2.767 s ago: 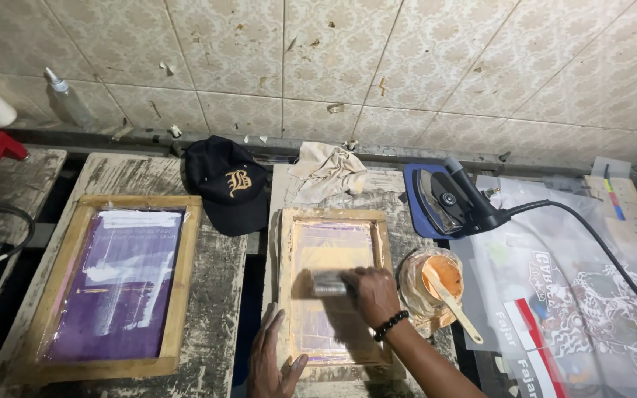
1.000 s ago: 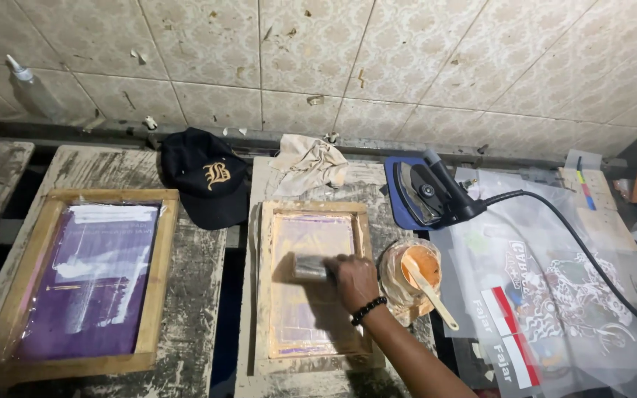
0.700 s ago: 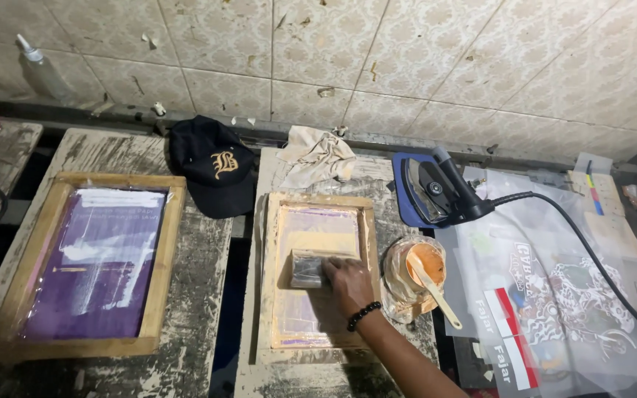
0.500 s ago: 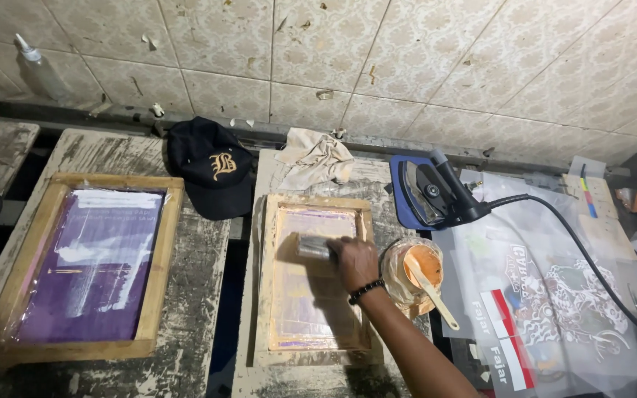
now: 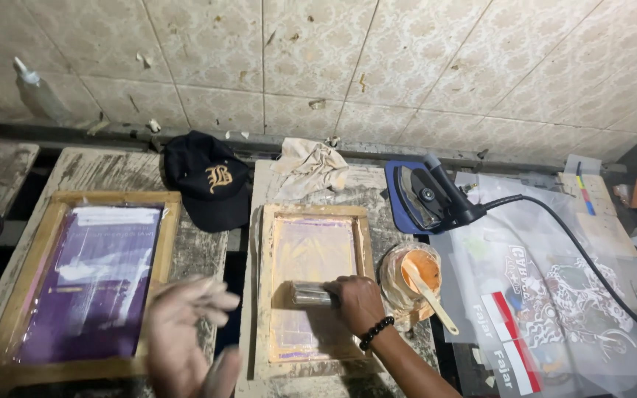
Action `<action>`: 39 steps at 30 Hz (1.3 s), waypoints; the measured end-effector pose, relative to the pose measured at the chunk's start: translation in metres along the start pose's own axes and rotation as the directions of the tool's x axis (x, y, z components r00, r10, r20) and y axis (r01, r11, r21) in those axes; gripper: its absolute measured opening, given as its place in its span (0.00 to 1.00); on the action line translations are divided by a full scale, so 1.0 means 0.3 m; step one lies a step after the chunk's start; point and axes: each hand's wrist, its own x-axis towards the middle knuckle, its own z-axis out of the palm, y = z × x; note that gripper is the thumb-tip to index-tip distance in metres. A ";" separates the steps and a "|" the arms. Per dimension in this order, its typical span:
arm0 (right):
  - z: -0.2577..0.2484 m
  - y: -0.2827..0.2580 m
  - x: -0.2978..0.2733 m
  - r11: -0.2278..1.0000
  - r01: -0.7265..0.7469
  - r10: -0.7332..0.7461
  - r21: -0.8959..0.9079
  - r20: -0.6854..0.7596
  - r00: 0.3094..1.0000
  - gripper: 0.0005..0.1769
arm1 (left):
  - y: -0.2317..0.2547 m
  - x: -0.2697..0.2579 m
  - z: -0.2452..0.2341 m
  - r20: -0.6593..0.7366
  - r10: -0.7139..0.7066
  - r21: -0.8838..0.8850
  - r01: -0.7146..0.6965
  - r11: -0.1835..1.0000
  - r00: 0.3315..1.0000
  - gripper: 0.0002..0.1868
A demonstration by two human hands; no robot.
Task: The person uses a squeegee to spread orange ink across a screen printing frame placed over a white t-shirt. They repeatedly pull the squeegee across the screen to ensure even coverage of the ink. At one point, they use a wooden stick to scrape excess ink from the squeegee back into the container.
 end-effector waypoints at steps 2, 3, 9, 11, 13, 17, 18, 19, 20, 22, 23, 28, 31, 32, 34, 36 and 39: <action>0.021 0.023 0.061 1.000 -0.001 0.003 0.019 -0.086 0.996 0.11 | -0.171 0.150 0.162 -0.003 0.012 0.000 -0.012 1.000 1.000 0.35; 0.055 0.040 0.090 0.999 -0.020 0.013 -0.046 -0.149 0.989 0.11 | -0.316 0.124 0.204 0.116 -0.180 0.099 0.169 0.981 0.977 0.39; 0.260 0.086 0.069 0.992 -0.016 0.005 -0.127 -0.083 0.997 0.23 | -0.816 0.001 0.338 0.351 -0.204 0.354 0.072 0.933 0.914 0.44; 0.208 0.051 0.015 0.996 -0.001 -0.005 -0.088 -0.072 0.997 0.24 | -0.856 -0.027 0.346 0.393 -0.166 0.381 0.004 0.925 0.904 0.43; 0.090 0.025 0.004 1.000 -0.004 0.005 0.013 -0.080 0.997 0.10 | -0.853 -0.027 0.354 0.404 -0.178 0.352 0.028 0.936 0.897 0.43; 0.063 0.063 0.141 0.996 -0.064 0.054 -0.065 -0.136 0.989 0.12 | -0.834 -0.056 0.341 0.411 -0.202 0.321 0.066 0.945 0.889 0.45; 0.075 0.080 0.181 0.995 -0.064 0.053 -0.076 -0.140 0.989 0.11 | -0.829 -0.079 0.340 0.406 -0.207 0.334 0.066 0.940 0.890 0.46; 0.080 0.101 0.252 0.994 -0.069 0.054 -0.089 -0.162 0.985 0.11 | -0.828 -0.061 0.341 0.405 -0.195 0.345 0.048 0.937 0.894 0.48; 0.088 0.108 0.280 0.993 -0.074 0.058 -0.087 -0.171 0.984 0.11 | -0.823 -0.054 0.340 0.408 -0.187 0.346 0.038 0.937 0.894 0.48; 0.111 0.124 0.318 0.985 -0.171 0.170 -0.005 0.079 0.982 0.14 | -0.814 -0.061 0.341 0.395 -0.219 0.304 0.098 0.948 0.892 0.47; 0.103 0.122 0.310 0.986 -0.164 0.164 -0.006 0.087 0.983 0.14 | -0.824 -0.062 0.345 0.389 -0.227 0.304 0.108 0.946 0.893 0.47; 0.070 0.067 0.191 0.998 -0.066 0.063 0.008 0.176 0.982 0.11 | -0.847 -0.065 0.339 0.396 -0.232 0.284 0.122 0.951 0.888 0.47; 0.028 0.005 0.098 0.995 -0.020 -0.001 0.096 0.215 0.977 0.12 | -0.864 -0.063 0.343 0.372 -0.119 0.242 0.028 0.970 0.921 0.49; 0.031 0.000 0.064 0.995 -0.025 0.003 0.095 0.222 0.975 0.12 | -0.876 -0.075 0.345 0.376 -0.125 0.240 0.034 0.970 0.918 0.49; 0.031 -0.016 0.014 0.999 0.032 -0.041 0.041 0.239 0.970 0.10 | -0.900 -0.078 0.344 0.360 -0.060 0.224 -0.024 0.974 0.931 0.47; 0.016 -0.046 -0.020 0.999 -0.028 0.017 0.033 0.293 0.956 0.11 | -0.900 -0.093 0.346 0.360 -0.057 0.234 -0.031 0.972 0.931 0.44; -0.026 -0.044 -0.010 0.997 -0.062 0.074 -0.043 0.401 0.913 0.12 | -0.850 -0.081 0.339 0.374 -0.141 0.274 0.036 0.961 0.917 0.47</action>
